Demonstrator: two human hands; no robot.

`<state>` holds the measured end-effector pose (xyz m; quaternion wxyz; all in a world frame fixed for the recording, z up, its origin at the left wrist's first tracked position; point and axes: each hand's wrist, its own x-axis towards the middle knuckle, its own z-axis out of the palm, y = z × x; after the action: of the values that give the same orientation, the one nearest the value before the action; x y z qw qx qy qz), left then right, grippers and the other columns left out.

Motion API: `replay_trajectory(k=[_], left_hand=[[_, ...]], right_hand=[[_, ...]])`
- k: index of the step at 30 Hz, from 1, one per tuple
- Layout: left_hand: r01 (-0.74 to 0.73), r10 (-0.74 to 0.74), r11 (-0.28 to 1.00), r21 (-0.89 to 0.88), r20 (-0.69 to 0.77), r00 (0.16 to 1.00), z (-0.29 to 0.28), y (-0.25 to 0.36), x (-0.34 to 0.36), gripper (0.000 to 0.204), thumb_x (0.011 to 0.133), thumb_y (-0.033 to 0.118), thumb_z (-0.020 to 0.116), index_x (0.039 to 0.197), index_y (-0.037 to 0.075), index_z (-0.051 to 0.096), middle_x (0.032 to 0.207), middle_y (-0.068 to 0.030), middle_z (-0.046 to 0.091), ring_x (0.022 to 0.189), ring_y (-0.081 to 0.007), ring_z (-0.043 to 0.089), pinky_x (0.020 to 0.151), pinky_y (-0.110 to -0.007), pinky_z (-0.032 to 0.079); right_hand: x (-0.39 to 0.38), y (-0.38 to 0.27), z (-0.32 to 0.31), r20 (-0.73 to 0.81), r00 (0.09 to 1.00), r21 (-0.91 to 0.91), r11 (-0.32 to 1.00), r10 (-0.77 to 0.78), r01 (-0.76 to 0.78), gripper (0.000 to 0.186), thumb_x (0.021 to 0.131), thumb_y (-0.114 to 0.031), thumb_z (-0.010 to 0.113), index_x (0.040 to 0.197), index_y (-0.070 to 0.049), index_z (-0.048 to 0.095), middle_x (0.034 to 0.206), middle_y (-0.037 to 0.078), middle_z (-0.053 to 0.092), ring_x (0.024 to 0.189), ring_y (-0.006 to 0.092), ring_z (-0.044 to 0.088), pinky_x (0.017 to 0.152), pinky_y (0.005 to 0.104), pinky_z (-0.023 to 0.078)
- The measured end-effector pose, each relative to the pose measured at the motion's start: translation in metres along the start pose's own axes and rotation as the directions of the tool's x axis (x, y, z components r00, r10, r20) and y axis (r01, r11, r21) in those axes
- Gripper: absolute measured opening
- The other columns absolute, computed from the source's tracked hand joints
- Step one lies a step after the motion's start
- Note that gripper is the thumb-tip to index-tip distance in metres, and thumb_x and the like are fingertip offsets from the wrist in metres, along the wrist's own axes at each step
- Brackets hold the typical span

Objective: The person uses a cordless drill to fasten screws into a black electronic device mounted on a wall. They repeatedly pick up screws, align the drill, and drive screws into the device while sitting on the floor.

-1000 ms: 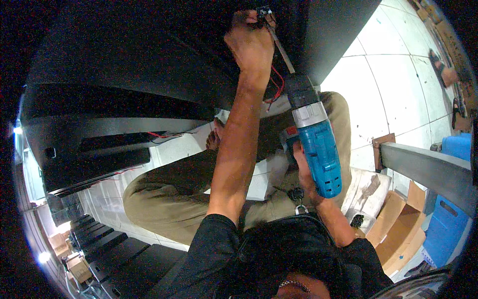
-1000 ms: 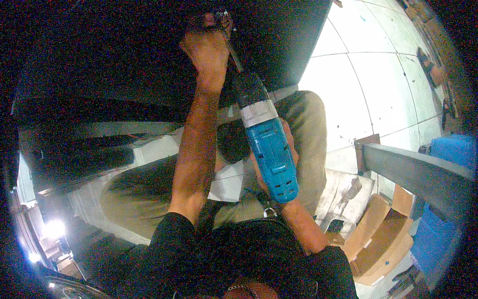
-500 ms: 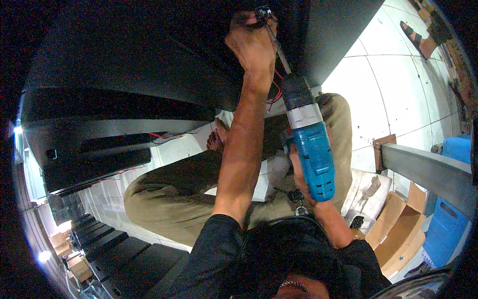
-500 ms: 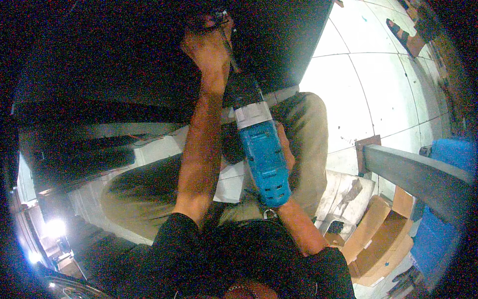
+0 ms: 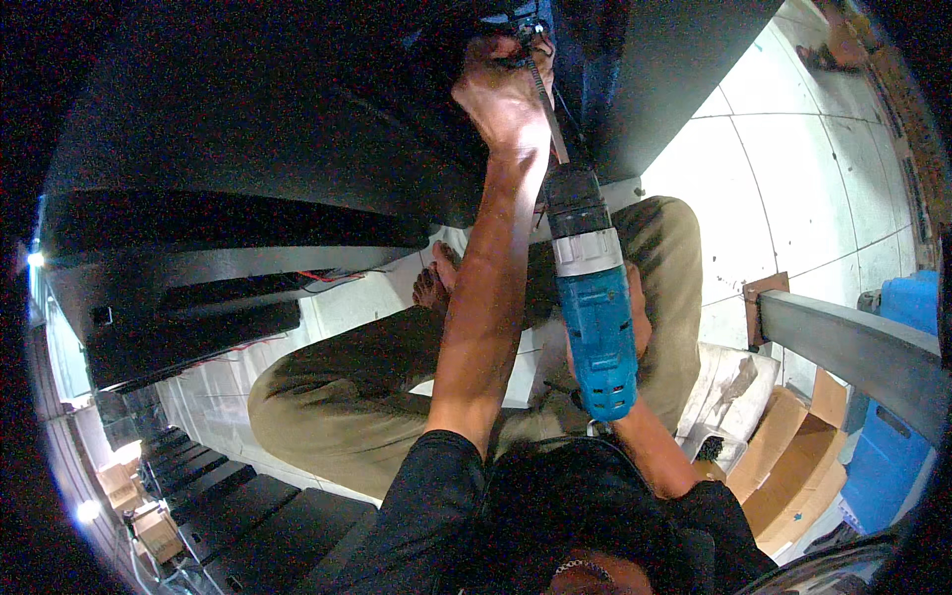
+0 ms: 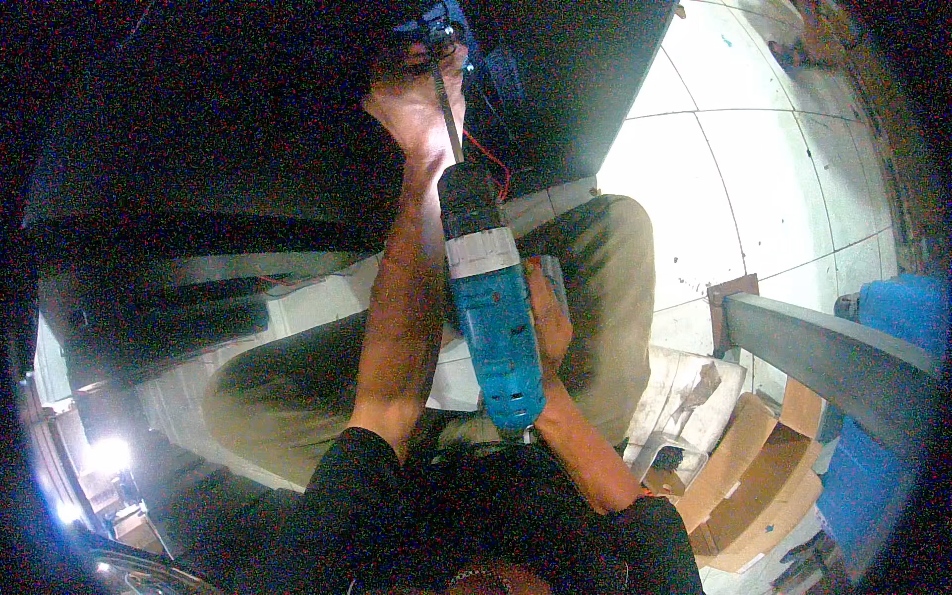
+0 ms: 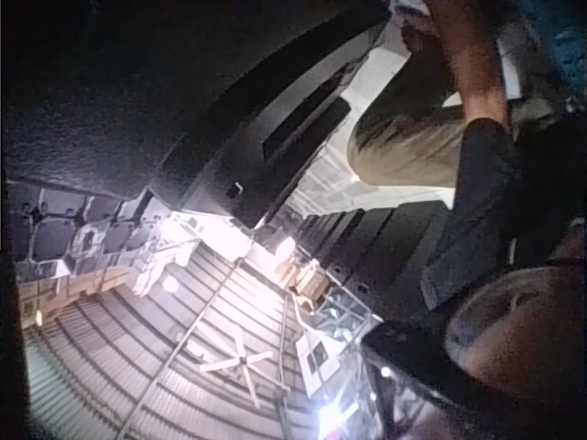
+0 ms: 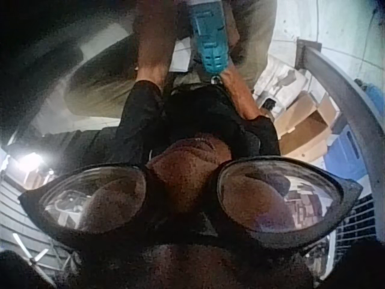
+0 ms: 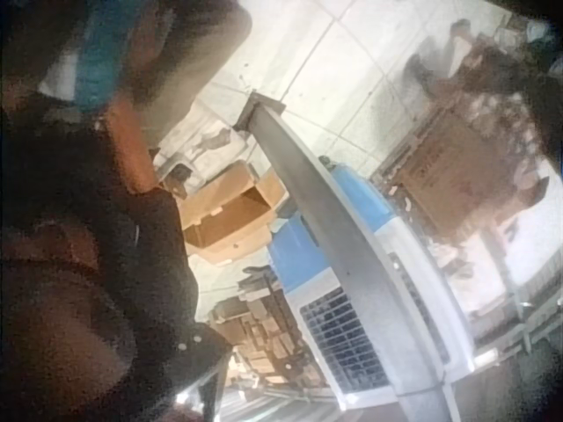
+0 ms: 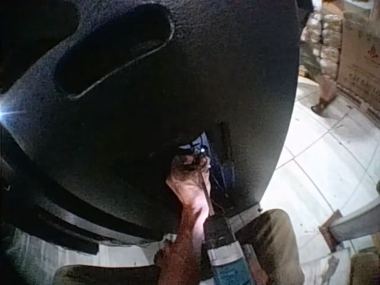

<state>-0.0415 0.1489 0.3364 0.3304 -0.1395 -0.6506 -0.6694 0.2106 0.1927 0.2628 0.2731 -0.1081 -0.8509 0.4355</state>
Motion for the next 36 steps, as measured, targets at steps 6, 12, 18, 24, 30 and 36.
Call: replay_trajectory(k=[6, 12, 18, 24, 30, 36], left_hand=[[0.115, -0.120, 0.987, -0.111, -0.041, 0.992, 0.006, -0.012, -0.004, 0.021, 0.073, -0.002, 0.071, 0.084, 0.001, 0.053, 0.066, -0.0081, 0.061, 0.052, -0.0132, 0.058, 0.042, -0.025, 0.046], [0.347, -0.372, 0.881, -0.322, -0.020, 0.928, 0.002, -0.011, -0.003, 0.019, 0.070, 0.001, 0.073, 0.081, 0.002, 0.058, 0.069, -0.0107, 0.064, 0.056, -0.0186, 0.061, 0.048, -0.031, 0.048], [0.225, -0.242, 0.926, -0.304, -0.019, 0.970, -0.001, -0.020, -0.002, 0.018, 0.072, 0.000, 0.074, 0.079, 0.003, 0.058, 0.070, -0.0070, 0.063, 0.055, -0.0141, 0.058, 0.048, -0.026, 0.048], [0.196, -0.211, 0.956, -0.218, -0.046, 0.976, 0.001, -0.020, 0.000, 0.019, 0.072, -0.002, 0.073, 0.081, 0.002, 0.056, 0.069, -0.0069, 0.062, 0.057, -0.0145, 0.060, 0.050, -0.026, 0.050], [0.167, -0.193, 0.909, -0.382, -0.031, 0.981, 0.004, -0.023, -0.001, 0.018, 0.074, -0.004, 0.071, 0.082, 0.002, 0.056, 0.070, -0.0067, 0.061, 0.060, -0.0152, 0.061, 0.053, -0.026, 0.051], [0.235, -0.256, 0.854, -0.465, 0.018, 0.967, 0.004, -0.026, 0.001, 0.019, 0.074, -0.006, 0.070, 0.082, 0.002, 0.055, 0.073, -0.0080, 0.061, 0.064, -0.0158, 0.062, 0.056, -0.026, 0.052]], right_hand=[[0.003, 0.002, -0.001, -0.010, 0.999, -0.067, 0.996, 0.052, -0.053, 0.071, 0.076, -0.032, 0.069, 0.132, 0.003, 0.041, 0.114, 0.022, 0.061, 0.098, 0.0366, 0.062, 0.084, 0.0442, 0.049], [0.003, -0.002, -0.010, 0.033, 0.998, -0.043, 0.998, 0.046, -0.044, 0.072, 0.075, -0.024, 0.070, 0.133, 0.004, 0.039, 0.115, 0.022, 0.060, 0.101, 0.0369, 0.061, 0.087, 0.0438, 0.048], [0.017, -0.017, -0.013, 0.089, 0.994, 0.063, 0.996, 0.061, -0.067, 0.064, 0.076, -0.021, 0.069, 0.129, 0.004, 0.044, 0.120, 0.025, 0.056, 0.109, 0.0395, 0.056, 0.094, 0.0449, 0.044], [0.013, -0.007, -0.012, 0.104, 0.993, 0.112, 0.992, 0.053, -0.064, 0.054, 0.077, -0.018, 0.068, 0.123, 0.004, 0.049, 0.127, 0.028, 0.050, 0.117, 0.0445, 0.048, 0.102, 0.0487, 0.037], [0.010, 0.005, -0.002, 0.007, 1.000, 0.153, 0.988, -0.003, 0.002, 0.055, 0.077, -0.015, 0.067, 0.125, 0.003, 0.048, 0.129, 0.028, 0.048, 0.120, 0.0434, 0.046, 0.104, 0.0477, 0.035], [0.017, -0.006, -0.006, -0.016, 1.000, 0.110, 0.994, 0.007, -0.006, 0.056, 0.082, -0.018, 0.066, 0.131, 0.001, 0.046, 0.120, 0.018, 0.060, 0.108, 0.0276, 0.059, 0.093, 0.0368, 0.046]])
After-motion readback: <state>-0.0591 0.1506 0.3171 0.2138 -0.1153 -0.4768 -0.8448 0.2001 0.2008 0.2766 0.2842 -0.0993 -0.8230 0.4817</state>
